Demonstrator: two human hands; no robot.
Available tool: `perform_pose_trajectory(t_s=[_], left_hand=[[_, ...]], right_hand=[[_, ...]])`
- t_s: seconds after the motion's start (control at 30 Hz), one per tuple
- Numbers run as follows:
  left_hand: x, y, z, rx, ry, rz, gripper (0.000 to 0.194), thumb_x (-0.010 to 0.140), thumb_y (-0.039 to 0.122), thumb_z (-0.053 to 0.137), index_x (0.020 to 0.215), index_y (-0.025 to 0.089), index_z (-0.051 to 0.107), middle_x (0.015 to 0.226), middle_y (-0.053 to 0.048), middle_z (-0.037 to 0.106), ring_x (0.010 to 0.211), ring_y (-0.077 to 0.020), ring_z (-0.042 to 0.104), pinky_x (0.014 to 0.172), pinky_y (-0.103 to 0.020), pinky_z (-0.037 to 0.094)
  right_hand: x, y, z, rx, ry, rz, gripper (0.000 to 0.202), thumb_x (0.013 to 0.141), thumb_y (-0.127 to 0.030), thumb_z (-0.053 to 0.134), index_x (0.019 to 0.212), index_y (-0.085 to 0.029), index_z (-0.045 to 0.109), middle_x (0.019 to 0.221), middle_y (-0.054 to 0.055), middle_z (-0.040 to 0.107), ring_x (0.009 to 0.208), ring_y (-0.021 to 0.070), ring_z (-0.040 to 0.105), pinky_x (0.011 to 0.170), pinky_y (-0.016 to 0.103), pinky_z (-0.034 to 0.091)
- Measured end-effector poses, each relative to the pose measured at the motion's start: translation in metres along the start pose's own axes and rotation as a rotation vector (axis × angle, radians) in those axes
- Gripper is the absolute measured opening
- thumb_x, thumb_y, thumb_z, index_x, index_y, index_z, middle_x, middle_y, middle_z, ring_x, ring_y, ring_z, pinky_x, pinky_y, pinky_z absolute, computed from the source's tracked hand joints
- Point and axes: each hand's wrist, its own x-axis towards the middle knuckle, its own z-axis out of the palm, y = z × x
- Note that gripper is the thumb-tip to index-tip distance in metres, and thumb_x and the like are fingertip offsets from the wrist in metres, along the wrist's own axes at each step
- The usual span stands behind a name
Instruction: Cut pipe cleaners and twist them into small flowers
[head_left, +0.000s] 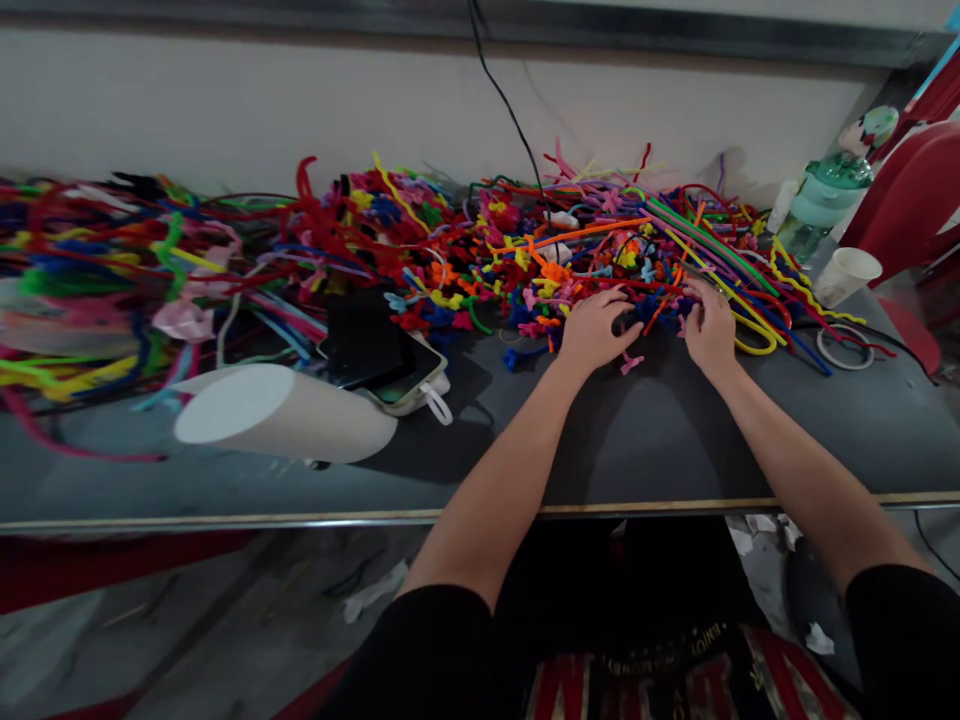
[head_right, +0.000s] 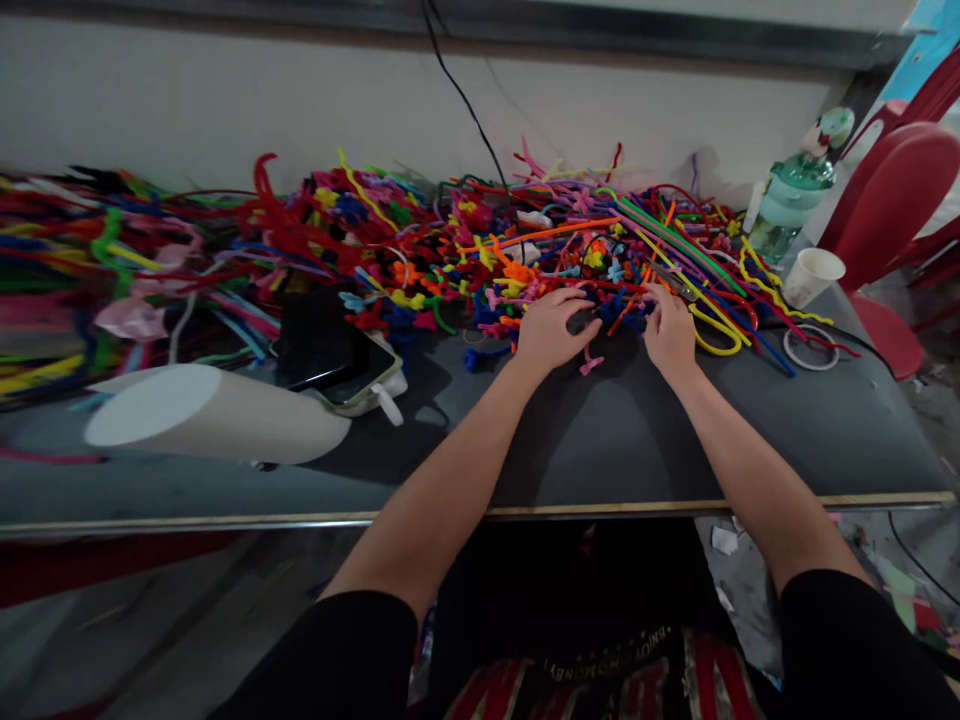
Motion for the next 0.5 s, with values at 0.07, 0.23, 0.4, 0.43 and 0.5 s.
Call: perform_pose_trajectory(t_s=[0.07,0.23,0.4,0.43,0.5], left_hand=[[0.001,0.000,0.002,0.016,-0.091,0.029,0.031,0.082,0.038,0.067,0.105,0.018,0.071,0.119,-0.011,0.069,0.111,-0.0291,0.063,0.097,-0.045,0.049],[0.001,0.002,0.011,0.088,-0.158,0.022,0.054,0.084,0.022,0.063,0.137,0.021,0.054,0.138,-0.013,0.057,0.127,-0.0313,0.054,0.103,-0.048,0.044],[0.002,0.003,0.017,0.100,-0.151,0.064,0.035,0.086,0.018,0.057,0.119,0.022,0.067,0.126,-0.011,0.066,0.117,-0.0293,0.061,0.100,-0.048,0.045],[0.002,0.003,0.016,0.108,-0.141,0.044,0.030,0.086,0.018,0.056,0.113,0.022,0.070,0.121,-0.010,0.069,0.113,-0.0289,0.062,0.099,-0.048,0.046],[0.002,0.003,0.015,0.131,-0.110,-0.019,0.025,0.088,0.018,0.054,0.106,0.021,0.072,0.114,-0.009,0.071,0.110,-0.0282,0.063,0.098,-0.046,0.046]], right_hand=[[0.003,0.002,-0.001,-0.055,0.002,-0.037,0.045,0.087,-0.013,0.038,0.129,-0.018,0.056,0.120,0.011,0.067,0.117,0.0250,0.058,0.103,0.046,0.045],[0.004,0.002,0.002,-0.120,-0.183,-0.068,0.052,0.081,-0.022,0.056,0.133,-0.016,0.055,0.122,0.014,0.065,0.114,0.0308,0.058,0.100,0.049,0.046],[0.001,-0.002,0.003,-0.122,-0.241,-0.075,0.046,0.079,-0.024,0.060,0.125,-0.017,0.060,0.109,0.011,0.071,0.109,0.0307,0.060,0.099,0.049,0.044],[0.001,-0.003,0.004,-0.125,-0.255,-0.092,0.047,0.078,-0.024,0.062,0.125,-0.017,0.061,0.108,0.011,0.071,0.109,0.0311,0.060,0.099,0.050,0.044],[0.001,-0.002,0.004,-0.141,-0.283,-0.116,0.042,0.077,-0.022,0.062,0.118,-0.017,0.065,0.107,0.011,0.071,0.108,0.0318,0.061,0.097,0.050,0.046]])
